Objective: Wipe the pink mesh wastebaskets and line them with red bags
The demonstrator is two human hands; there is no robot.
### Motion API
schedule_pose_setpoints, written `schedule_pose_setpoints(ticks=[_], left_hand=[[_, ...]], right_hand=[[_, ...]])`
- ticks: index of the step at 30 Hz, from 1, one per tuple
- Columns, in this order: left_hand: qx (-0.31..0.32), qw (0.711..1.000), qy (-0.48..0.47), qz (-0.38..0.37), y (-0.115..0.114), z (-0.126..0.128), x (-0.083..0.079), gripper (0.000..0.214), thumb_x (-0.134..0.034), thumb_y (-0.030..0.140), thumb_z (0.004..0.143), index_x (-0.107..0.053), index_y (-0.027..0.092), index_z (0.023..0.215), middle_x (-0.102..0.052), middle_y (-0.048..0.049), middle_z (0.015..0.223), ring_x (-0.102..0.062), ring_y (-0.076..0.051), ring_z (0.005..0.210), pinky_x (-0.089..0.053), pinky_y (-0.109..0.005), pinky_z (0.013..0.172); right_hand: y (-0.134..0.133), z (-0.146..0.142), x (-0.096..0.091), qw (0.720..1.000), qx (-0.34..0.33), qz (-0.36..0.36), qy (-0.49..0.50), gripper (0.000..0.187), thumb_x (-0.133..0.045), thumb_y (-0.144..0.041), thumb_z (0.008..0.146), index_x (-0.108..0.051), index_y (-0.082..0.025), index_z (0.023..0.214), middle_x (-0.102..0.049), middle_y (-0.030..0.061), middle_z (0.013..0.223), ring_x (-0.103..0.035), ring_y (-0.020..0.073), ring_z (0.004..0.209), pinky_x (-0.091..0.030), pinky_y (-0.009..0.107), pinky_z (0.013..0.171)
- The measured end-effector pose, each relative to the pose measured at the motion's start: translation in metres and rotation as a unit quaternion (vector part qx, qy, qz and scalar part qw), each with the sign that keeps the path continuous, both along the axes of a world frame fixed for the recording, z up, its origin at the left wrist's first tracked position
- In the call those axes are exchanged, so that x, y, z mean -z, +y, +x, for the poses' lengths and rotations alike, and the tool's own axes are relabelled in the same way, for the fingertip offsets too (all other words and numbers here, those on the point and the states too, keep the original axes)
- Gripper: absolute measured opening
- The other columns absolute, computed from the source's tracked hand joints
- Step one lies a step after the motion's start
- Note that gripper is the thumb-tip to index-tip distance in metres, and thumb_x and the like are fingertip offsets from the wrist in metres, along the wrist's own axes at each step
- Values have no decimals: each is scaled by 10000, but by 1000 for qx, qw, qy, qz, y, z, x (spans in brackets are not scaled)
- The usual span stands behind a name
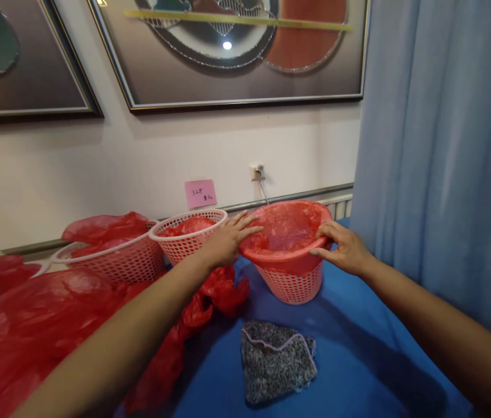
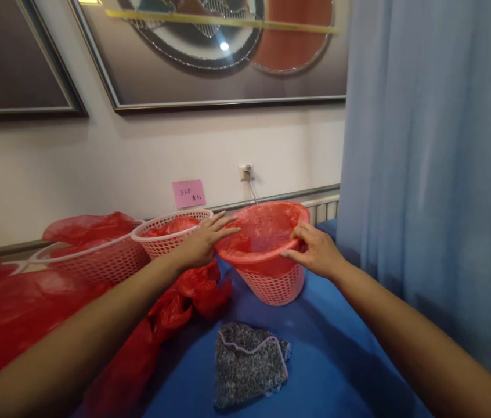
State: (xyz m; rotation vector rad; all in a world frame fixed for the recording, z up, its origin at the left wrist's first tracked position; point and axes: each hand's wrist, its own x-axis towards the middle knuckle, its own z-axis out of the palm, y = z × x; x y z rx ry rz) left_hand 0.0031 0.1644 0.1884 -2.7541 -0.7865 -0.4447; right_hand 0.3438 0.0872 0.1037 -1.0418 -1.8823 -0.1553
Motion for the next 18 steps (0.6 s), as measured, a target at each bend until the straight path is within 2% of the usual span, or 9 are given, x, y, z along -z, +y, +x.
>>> schedule_pose_setpoints(ticks=[2,4,6,8,9,11,14,16,18], left_hand=[[2,997,60,-55,15,12,-4,667,-549,-41,610,-734,304,1151,-635,-10,1448,-437,-305,1457,-270,-589,1209],[-1,992,88,-90,25,23,-2,428,-588,-10,612,-767,283,869,-793,-15,1102,-636,-268,1226,-343,-506,1175],[-8,991,91,-95,31,32,3,279,-605,24,637,-723,272,689,-782,-22,788,-715,-243,950,-442,-427,1080],[-13,992,89,-89,32,38,6,243,-601,51,667,-705,269,655,-744,-28,683,-710,-237,822,-500,-385,984],[-15,993,84,-84,32,39,7,244,-593,56,677,-715,267,684,-753,-36,712,-711,-239,834,-506,-378,972],[-18,995,69,-68,30,40,6,287,-577,56,696,-748,252,817,-790,-70,938,-704,-258,1004,-475,-404,1035],[-32,999,7,-9,23,36,4,483,-552,28,702,-737,226,1102,-659,-118,1386,-547,-324,1341,-372,-525,1149],[-52,996,-60,46,16,31,5,603,-536,14,705,-680,220,1253,-557,-126,1506,-456,-342,1427,-337,-578,1173],[-74,984,-138,88,6,24,14,651,-527,22,724,-621,216,1338,-529,-128,1523,-435,-330,1442,-325,-587,1190]], right_hand=[[5,11,4,1000,-22,-2,23,309,-697,-513,886,-621,-213,893,-622,40,909,-603,190,798,-504,309,715],[11,20,9,998,-34,0,46,290,-695,-493,889,-623,-212,879,-635,48,928,-620,208,864,-522,326,759],[15,27,15,997,-41,-5,59,259,-690,-466,894,-638,-213,903,-648,57,968,-631,220,918,-539,341,785],[15,31,19,997,-39,-6,66,228,-681,-438,902,-662,-219,962,-660,66,1026,-643,227,956,-558,363,813],[14,32,20,997,-33,0,67,223,-677,-426,905,-673,-222,997,-663,73,1064,-648,233,988,-565,382,838],[9,30,21,998,-7,17,67,240,-667,-405,916,-688,-228,1077,-649,93,1171,-657,240,1030,-575,416,879],[-5,21,19,996,46,37,64,331,-638,-369,945,-650,-236,1248,-576,128,1348,-684,222,977,-603,421,857],[-15,12,15,995,62,54,59,393,-609,-341,967,-593,-244,1348,-543,136,1410,-689,229,1020,-612,416,868],[-21,3,11,995,58,70,41,433,-597,-325,976,-552,-249,1400,-540,131,1431,-650,257,1175,-595,429,947]])
